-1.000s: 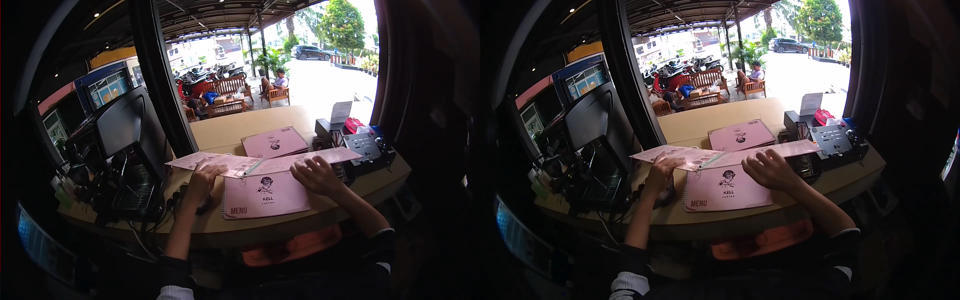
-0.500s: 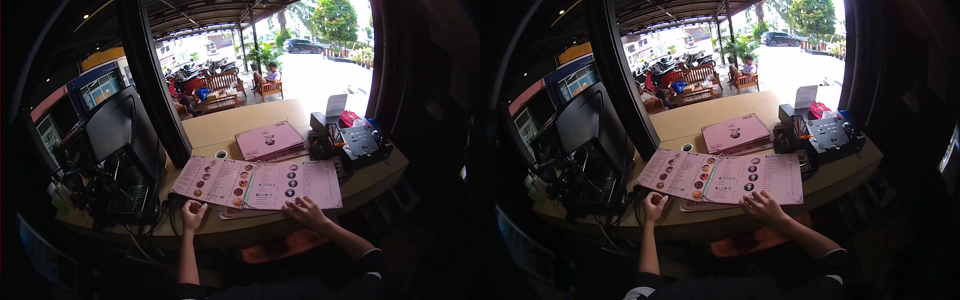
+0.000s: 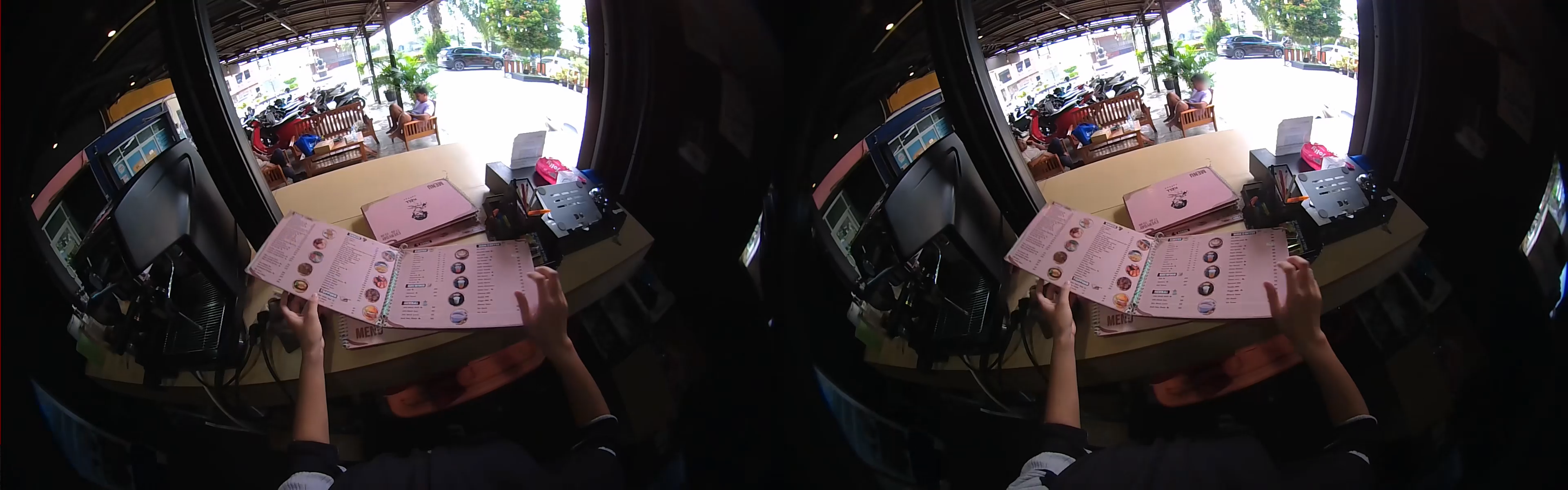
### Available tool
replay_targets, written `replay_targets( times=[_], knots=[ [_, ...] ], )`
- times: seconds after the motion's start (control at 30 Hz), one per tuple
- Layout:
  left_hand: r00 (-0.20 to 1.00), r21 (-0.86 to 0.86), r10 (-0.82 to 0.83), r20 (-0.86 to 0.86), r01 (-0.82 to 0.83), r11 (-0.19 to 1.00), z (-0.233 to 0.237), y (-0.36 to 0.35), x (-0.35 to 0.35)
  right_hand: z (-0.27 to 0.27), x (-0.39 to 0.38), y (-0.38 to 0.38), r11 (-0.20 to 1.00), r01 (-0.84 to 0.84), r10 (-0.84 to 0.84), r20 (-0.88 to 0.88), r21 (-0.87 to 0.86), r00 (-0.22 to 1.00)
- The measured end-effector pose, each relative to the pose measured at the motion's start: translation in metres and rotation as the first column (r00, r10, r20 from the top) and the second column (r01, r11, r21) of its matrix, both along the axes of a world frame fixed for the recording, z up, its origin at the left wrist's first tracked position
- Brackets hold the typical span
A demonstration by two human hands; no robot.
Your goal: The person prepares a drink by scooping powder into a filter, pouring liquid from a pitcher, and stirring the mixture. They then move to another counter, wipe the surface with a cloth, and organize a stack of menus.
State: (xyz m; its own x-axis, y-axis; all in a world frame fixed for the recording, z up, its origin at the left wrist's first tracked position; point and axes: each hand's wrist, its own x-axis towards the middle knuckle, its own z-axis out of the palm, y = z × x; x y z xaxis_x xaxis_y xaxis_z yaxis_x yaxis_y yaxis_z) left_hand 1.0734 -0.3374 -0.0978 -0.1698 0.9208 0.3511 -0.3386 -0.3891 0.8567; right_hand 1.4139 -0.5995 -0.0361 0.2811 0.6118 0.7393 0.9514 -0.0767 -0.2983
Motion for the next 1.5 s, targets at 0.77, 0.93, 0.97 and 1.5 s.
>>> replay_targets(
  times=[0.77, 0.93, 0.97, 1.5],
  knots=[
    [0.382, 0.336, 0.003, -0.924, 0.809, 0.482, 0.060, -0.105, 0.129, -0.044, 0.045, 0.009, 0.812, -0.369, 0.425, -0.892, 0.451, -0.154],
    [0.625, 0.369, -0.157, -0.764, 0.623, 0.690, 0.076, -0.093, 0.090, -0.017, 0.031, 0.011, 0.738, -0.422, 0.516, -0.844, 0.526, -0.149],
    [0.681, 0.433, -0.087, -0.727, 0.553, 0.712, 0.077, -0.086, 0.081, -0.020, 0.032, 0.018, 0.724, -0.447, 0.513, -0.843, 0.525, -0.158],
    [0.556, 0.291, 0.022, -0.831, 0.401, 0.869, 0.040, -0.038, 0.054, -0.009, 0.023, 0.097, 0.763, -0.253, -0.006, -0.398, -0.595, 0.917]
  ],
)
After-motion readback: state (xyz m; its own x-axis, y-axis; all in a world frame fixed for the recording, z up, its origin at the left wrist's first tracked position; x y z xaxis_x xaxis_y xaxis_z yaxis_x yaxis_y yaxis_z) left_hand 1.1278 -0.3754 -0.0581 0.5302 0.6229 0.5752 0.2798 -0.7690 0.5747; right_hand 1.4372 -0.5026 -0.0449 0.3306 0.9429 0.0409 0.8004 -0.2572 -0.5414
